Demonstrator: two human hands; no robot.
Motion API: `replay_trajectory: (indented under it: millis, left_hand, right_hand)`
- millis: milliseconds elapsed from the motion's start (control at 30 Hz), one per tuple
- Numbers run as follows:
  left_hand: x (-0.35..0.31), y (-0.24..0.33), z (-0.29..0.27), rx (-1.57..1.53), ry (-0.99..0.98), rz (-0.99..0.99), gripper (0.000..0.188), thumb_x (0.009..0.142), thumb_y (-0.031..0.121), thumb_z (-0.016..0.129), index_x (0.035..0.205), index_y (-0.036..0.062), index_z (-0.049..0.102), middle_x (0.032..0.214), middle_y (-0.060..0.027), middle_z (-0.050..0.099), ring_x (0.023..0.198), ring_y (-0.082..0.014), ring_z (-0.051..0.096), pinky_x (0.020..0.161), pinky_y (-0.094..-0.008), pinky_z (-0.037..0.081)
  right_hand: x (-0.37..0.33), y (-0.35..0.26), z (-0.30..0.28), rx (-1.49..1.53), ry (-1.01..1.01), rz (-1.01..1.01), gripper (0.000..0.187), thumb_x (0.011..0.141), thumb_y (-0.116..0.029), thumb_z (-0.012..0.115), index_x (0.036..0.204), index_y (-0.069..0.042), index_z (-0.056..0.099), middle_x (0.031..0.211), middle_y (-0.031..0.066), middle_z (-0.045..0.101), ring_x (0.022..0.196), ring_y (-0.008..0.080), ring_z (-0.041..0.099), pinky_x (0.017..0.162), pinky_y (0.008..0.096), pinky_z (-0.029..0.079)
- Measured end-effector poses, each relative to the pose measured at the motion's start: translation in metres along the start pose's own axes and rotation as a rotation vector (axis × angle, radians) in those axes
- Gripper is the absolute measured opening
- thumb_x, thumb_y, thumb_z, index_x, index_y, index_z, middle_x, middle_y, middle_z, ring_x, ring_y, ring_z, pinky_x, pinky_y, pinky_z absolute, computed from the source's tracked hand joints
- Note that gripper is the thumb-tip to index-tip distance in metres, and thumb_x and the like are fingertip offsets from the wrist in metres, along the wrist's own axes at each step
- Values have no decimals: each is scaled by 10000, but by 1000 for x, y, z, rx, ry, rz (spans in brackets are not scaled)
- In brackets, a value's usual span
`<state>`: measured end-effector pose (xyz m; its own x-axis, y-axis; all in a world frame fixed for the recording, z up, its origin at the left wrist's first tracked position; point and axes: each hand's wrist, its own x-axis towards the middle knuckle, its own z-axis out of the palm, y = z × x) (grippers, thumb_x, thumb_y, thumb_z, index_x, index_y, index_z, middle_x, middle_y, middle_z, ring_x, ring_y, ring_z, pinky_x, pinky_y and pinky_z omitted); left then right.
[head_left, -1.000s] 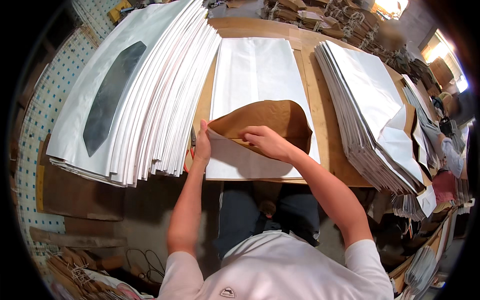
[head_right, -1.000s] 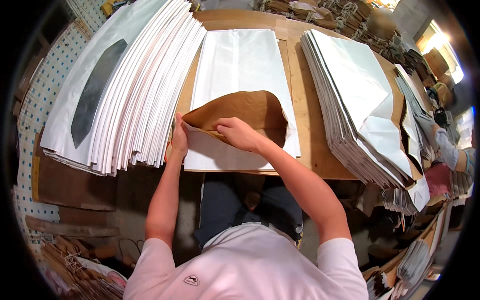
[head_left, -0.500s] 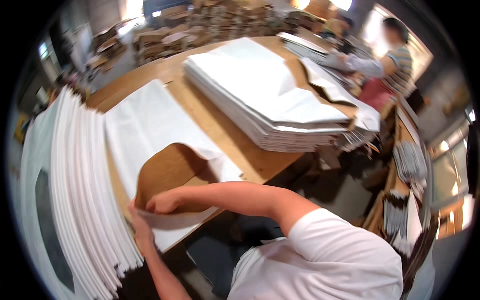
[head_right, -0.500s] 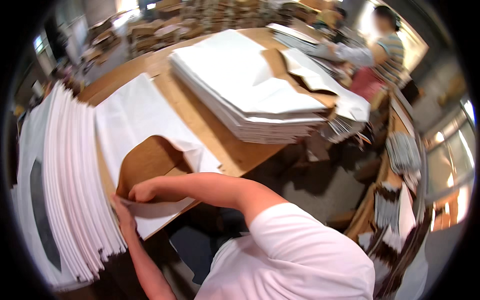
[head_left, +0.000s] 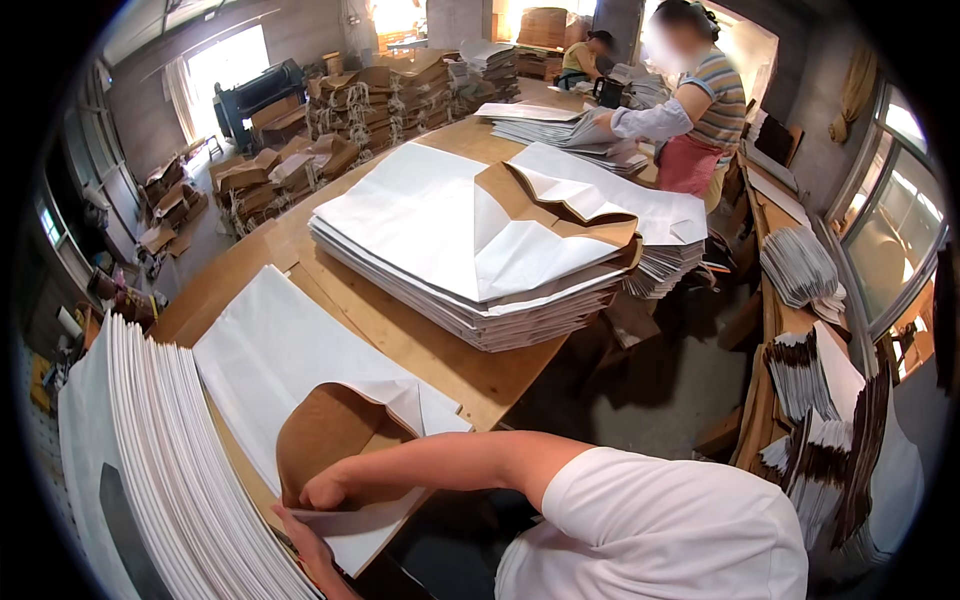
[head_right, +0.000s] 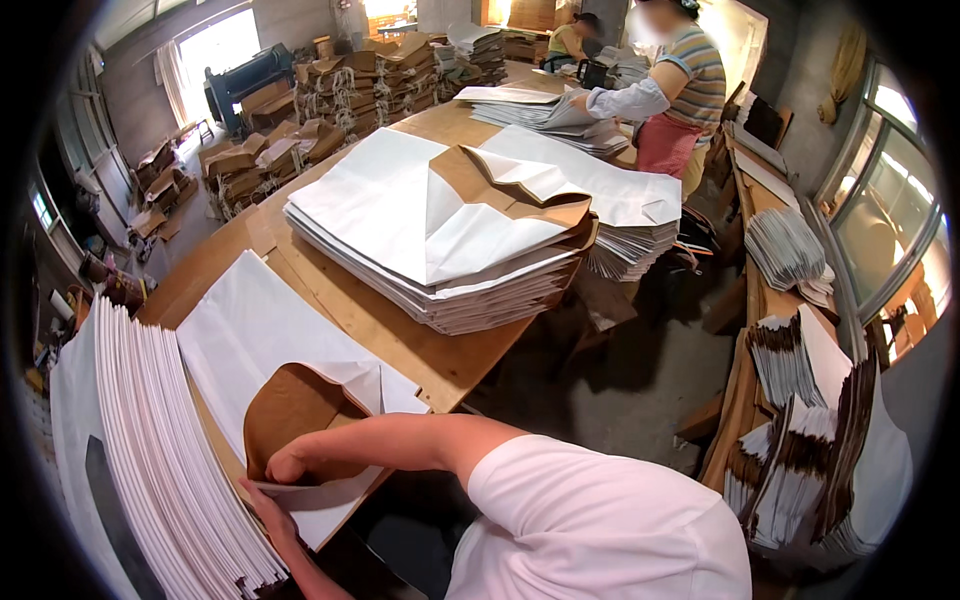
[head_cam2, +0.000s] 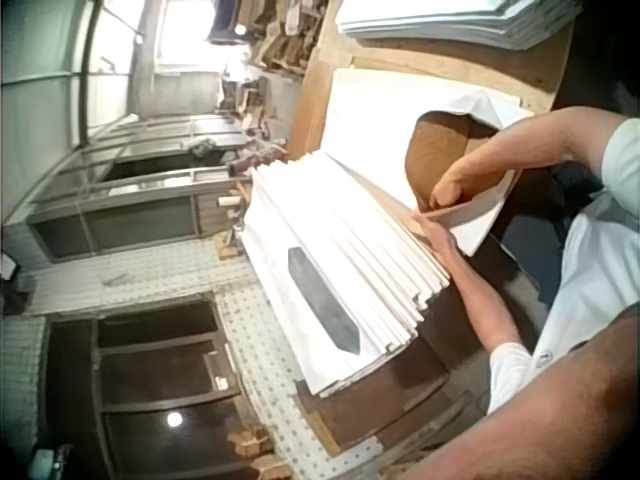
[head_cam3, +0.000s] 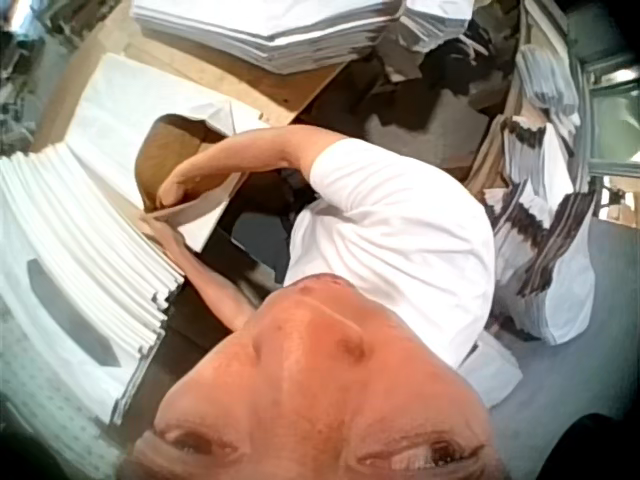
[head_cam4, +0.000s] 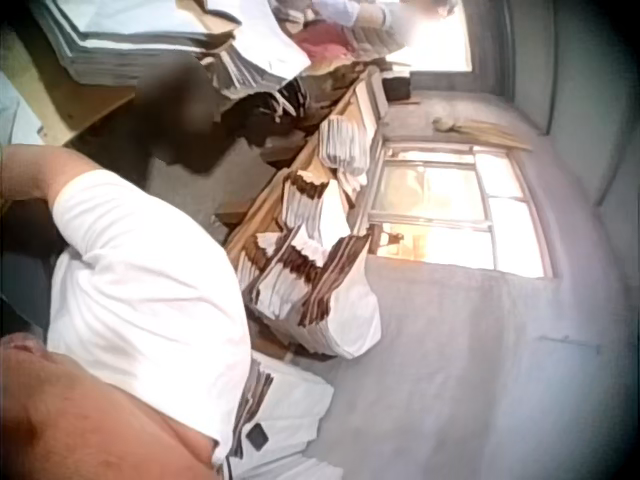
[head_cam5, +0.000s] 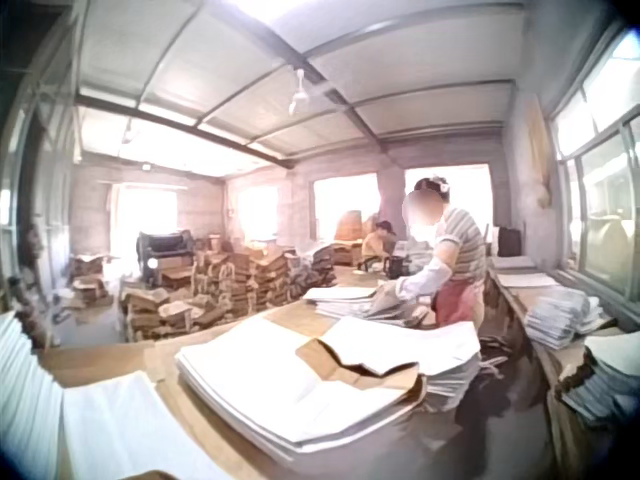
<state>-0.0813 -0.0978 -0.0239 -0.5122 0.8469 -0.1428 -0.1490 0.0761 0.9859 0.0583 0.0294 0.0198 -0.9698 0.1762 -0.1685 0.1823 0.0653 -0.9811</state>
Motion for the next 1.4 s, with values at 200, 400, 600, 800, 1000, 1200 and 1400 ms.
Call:
replay_trajectory:
  millis: [200, 400, 600, 800, 1000, 1200, 1400]
  left_hand:
    - [7, -9, -25, 41, 42, -44, 803, 1068, 690, 309, 1509, 42, 483, 1477, -142, 538, 1349, -279, 499, 1154, -392, 357]
    - [-3, 8, -1, -58, -62, -49, 892, 1041, 708, 388, 1496, -55, 461, 1514, -173, 507, 1372, -270, 485, 1187, -380, 326]
    - [0, 6, 0, -50, -129, -54, 819, 1076, 640, 378, 1544, -32, 396, 1575, -155, 449, 1421, -265, 443, 1210, -410, 305]
    - [0, 5, 6, -24, -190, 12, 672, 1114, 564, 337, 1509, 35, 460, 1435, -133, 572, 1323, -261, 528, 1147, -398, 371]
    - [-7, 14, 34, 164, -109, 33, 682, 1129, 535, 287, 1552, 12, 404, 1484, -146, 529, 1372, -263, 495, 1185, -397, 363]
    - [-24, 30, 13, 168, -53, -2, 668, 1123, 543, 346, 1479, -2, 495, 1360, -113, 598, 1251, -202, 538, 1137, -346, 378]
    - [-28, 33, 11, 137, -91, -37, 676, 1139, 508, 322, 1526, -33, 442, 1472, -140, 529, 1374, -221, 466, 1176, -344, 327]
  right_hand:
    - [-16, -20, 18, 516, 130, 132, 201, 869, -59, 639, 1055, 0, 686, 1003, 104, 640, 901, 221, 583, 733, 365, 462]
    - [-5, 4, 24, 814, 263, 195, 179, 882, -78, 629, 1036, -10, 690, 973, 103, 638, 881, 230, 583, 722, 368, 458]
    - [3, 1, 22, 928, 328, 202, 162, 895, -98, 620, 1017, -20, 695, 943, 102, 636, 862, 238, 582, 711, 372, 454]
    - [14, 19, -4, 1049, 323, 92, 170, 933, -130, 538, 813, -75, 646, 774, 62, 599, 687, 207, 563, 606, 378, 445]
    - [9, 75, -18, -263, 187, -637, 124, 879, -134, 621, 896, -16, 654, 776, 50, 617, 612, 140, 491, 573, 383, 431]
    - [1, 6, 9, 1062, 329, 153, 235, 954, -106, 581, 1098, 14, 723, 947, 122, 733, 758, 218, 685, 639, 395, 556]
    - [-3, -12, 15, 914, 233, 327, 259, 958, -59, 526, 1117, 38, 707, 1077, 161, 729, 848, 264, 710, 734, 410, 590]
